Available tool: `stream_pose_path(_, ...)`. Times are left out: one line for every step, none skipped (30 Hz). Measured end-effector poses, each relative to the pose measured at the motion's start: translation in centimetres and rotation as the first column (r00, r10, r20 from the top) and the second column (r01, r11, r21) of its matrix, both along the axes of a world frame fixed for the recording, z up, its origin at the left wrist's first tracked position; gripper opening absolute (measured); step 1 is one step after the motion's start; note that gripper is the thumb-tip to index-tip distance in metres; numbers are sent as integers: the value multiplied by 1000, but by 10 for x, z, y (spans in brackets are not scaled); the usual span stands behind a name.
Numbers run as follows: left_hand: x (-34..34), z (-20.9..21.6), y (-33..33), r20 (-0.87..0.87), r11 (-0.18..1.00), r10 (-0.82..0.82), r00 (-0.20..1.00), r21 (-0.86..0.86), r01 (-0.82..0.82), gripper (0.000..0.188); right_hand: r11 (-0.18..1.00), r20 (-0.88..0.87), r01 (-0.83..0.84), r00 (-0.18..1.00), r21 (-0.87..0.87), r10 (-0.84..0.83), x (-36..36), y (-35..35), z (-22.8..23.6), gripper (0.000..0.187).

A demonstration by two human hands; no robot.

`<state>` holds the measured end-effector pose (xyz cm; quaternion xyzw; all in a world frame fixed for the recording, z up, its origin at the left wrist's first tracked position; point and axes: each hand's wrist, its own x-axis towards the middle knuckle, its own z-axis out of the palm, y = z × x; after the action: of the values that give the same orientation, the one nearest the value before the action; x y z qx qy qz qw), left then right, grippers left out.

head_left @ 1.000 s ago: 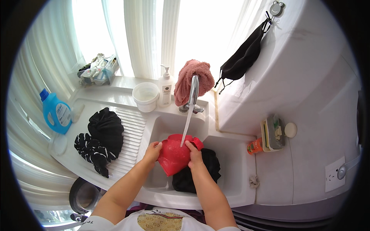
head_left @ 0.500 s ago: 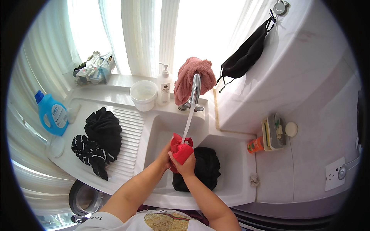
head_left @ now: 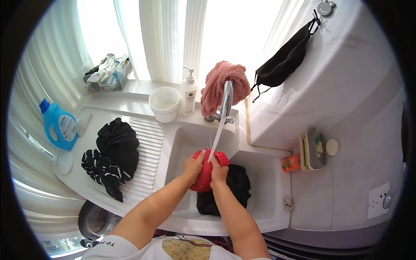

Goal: The person rinses a black garment under a faucet in a sink and then places it into a washing machine, followed by rinsing and adding a red garment and a striped garment.

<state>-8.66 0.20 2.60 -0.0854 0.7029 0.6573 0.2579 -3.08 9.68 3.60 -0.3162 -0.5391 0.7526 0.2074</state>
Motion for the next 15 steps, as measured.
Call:
stream_pose_path(-3, 4, -2, -3, 998, -57, 998, -33, 57, 55, 992, 59, -10, 998, 125, 3, 1, 4, 1, 22)
stream_pose_path(2, 5, -4, -23, 989, 9, 1000, -149, -12, 61, 968, 118, -28, 993, 248, -1, 1, 9, 3, 24)
stream_pose_path(9, 10, -4, -56, 963, 68, 996, -256, -80, 68, 928, 168, -45, 986, 370, -19, -1, 14, 5, 27)
stream_pose_path(11, 19, -5, 58, 980, 89, 994, -183, -77, 72, 842, 172, -82, 985, 533, -13, 1, 16, 7, 34)
stream_pose_path(13, 31, -9, 176, 988, 108, 978, -125, -87, 76, 763, 186, -158, 981, 627, 51, 2, 11, 15, 36)
stream_pose_path(14, 61, -15, 435, 990, 17, 900, 121, -77, 77, 669, 219, -232, 970, 706, 104, 7, 4, 25, 38)
stream_pose_path(15, 75, -20, 637, 927, -122, 761, 347, -141, 79, 560, 259, -305, 952, 770, 162, 9, -4, 27, 39)
stream_pose_path(13, 66, -30, 504, 763, -310, 806, 637, -105, 62, 395, 308, -337, 941, 855, 136, 14, -20, 25, 39)
stream_pose_path(9, 41, -37, 489, 765, -255, 834, 629, -135, 56, 212, 352, -365, 931, 906, 102, 22, -33, 18, 38)
stream_pose_path(7, 11, -43, 476, 765, -201, 856, 622, -167, 49, 236, 309, -371, 914, 898, 264, 27, -36, 12, 35)
stream_pose_path(5, -5, -49, 463, 764, -149, 874, 615, -195, 43, 409, 270, -416, 889, 812, 369, 32, -31, 0, 34)
stream_pose_path(6, -1, -56, 467, 756, -111, 877, 612, -230, 33, 556, 213, -462, 865, 691, 453, 38, -18, -11, 33)
stream_pose_path(8, 4, -59, 454, 784, -102, 885, 585, -210, 33, 672, 137, -507, 841, 539, 524, 43, -5, -19, 32)
stream_pose_path(13, 7, -64, 447, 813, -84, 890, 548, -199, 32, 826, 301, -477, 869, 301, 392, 45, -3, 11, 37)
stream_pose_path(17, 8, -68, 440, 840, -66, 896, 509, -188, 32, 832, 313, -341, 925, 437, 215, 41, 2, -9, 48)
